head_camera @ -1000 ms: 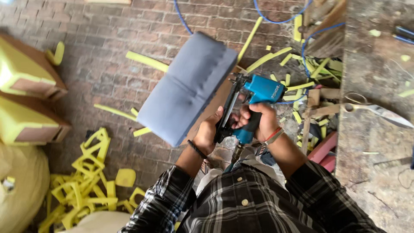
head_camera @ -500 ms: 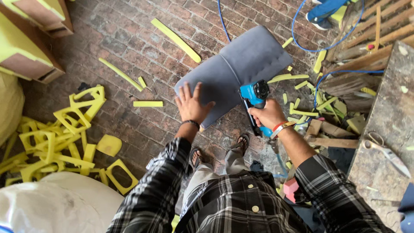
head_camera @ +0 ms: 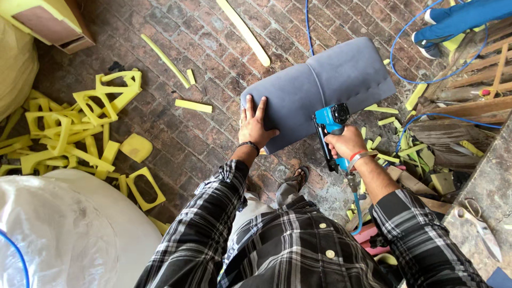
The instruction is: The person uses a pneumatic staple gun to attach gray fabric to a wooden frame with foam. They then place a piece of yellow foam on a table, cover it with gray fabric, and staple the fabric to the foam, trimming excess with scissors.
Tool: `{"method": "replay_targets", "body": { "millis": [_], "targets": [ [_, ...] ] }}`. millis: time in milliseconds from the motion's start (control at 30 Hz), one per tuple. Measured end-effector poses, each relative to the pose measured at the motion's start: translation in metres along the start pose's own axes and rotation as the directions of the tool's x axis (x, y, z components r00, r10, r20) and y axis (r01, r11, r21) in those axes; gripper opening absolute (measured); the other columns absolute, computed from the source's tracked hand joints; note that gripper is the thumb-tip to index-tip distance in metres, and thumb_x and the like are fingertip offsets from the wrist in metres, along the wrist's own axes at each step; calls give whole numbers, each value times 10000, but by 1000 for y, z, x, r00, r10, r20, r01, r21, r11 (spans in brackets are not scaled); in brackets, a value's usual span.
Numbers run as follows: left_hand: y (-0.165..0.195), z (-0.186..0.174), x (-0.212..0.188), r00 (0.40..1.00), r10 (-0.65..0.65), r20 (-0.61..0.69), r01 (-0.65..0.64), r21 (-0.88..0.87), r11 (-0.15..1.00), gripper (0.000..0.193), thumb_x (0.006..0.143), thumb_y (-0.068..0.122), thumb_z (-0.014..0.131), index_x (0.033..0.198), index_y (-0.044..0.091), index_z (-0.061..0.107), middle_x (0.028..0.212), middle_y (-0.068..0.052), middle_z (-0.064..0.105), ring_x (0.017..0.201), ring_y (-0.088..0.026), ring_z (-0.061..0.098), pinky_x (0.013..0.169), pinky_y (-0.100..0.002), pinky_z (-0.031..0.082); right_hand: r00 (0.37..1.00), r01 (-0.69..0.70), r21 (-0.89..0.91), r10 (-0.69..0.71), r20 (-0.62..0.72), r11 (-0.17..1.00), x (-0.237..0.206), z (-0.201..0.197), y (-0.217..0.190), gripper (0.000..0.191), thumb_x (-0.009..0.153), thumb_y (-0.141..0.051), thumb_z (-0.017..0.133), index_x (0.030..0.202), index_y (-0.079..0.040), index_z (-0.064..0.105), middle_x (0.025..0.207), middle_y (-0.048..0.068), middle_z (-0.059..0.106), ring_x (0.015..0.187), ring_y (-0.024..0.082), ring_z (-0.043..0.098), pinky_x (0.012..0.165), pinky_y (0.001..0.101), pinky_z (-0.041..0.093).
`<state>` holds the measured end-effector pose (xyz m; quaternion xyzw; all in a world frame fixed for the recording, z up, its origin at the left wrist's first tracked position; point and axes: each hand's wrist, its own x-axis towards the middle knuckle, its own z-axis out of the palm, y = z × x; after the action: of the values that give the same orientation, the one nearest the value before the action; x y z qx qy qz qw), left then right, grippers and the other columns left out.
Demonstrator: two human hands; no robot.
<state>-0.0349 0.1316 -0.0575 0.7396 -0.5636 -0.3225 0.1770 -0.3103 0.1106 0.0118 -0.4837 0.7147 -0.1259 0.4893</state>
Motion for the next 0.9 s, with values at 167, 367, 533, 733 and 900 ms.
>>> {"method": "replay_targets", "body": {
  "millis": [167, 367, 533, 733, 900],
  "targets": [
    [3, -8, -1, 998, -12, 56, 11, 23, 1000, 1223, 629, 328, 959, 1595, 378, 210, 1706, -114, 17, 1540, -405, 194, 1204, -469, 332, 1000, -18, -91, 19, 10, 996, -6, -1, -13, 98, 874, -111, 705, 841, -19, 705, 645, 51, 651, 489, 143, 604, 467, 328, 515],
    [1, -16, -3, 995, -27, 92, 25, 27, 999, 1161, 657, 281, 939, 1583, 426, 256, 1722, -58, 41, 1544, -359, 215, 1188, -443, 375, 999, -4, -104, 8, 41, 995, -14, 12, -22, 51, 862, -84, 690, 849, -37, 706, 634, 39, 649, 491, 137, 609, 468, 322, 514],
    [-13, -17, 4, 994, 14, 111, -22, 72, 997, 998, 746, 206, 855, 1558, 432, 320, 1713, -18, 76, 1547, -280, 247, 1190, -440, 372, 995, -13, -49, 18, 103, 999, -17, 16, -27, 35, 855, -86, 690, 864, -59, 711, 626, 40, 629, 477, 143, 579, 441, 340, 489],
    [-44, -18, 11, 997, 7, 76, 2, -121, 993, 857, 721, -87, 464, 1384, 438, 604, 1681, 60, 309, 1387, -244, 488, 1101, -350, 447, 998, 31, -146, -24, 52, 989, -22, 28, -25, 84, 862, -106, 710, 843, -24, 712, 628, 42, 652, 475, 135, 607, 443, 326, 508],
    [-68, -15, -9, 922, -388, 2, 365, -346, 865, 558, 812, 9, 511, 1215, 302, 763, 1279, -63, 720, 1098, -242, 732, 971, -320, 550, 984, 25, 50, -34, 174, 998, -23, 41, -23, 71, 828, -68, 679, 890, -63, 714, 621, 45, 627, 459, 141, 581, 421, 332, 488]
  ]
}}
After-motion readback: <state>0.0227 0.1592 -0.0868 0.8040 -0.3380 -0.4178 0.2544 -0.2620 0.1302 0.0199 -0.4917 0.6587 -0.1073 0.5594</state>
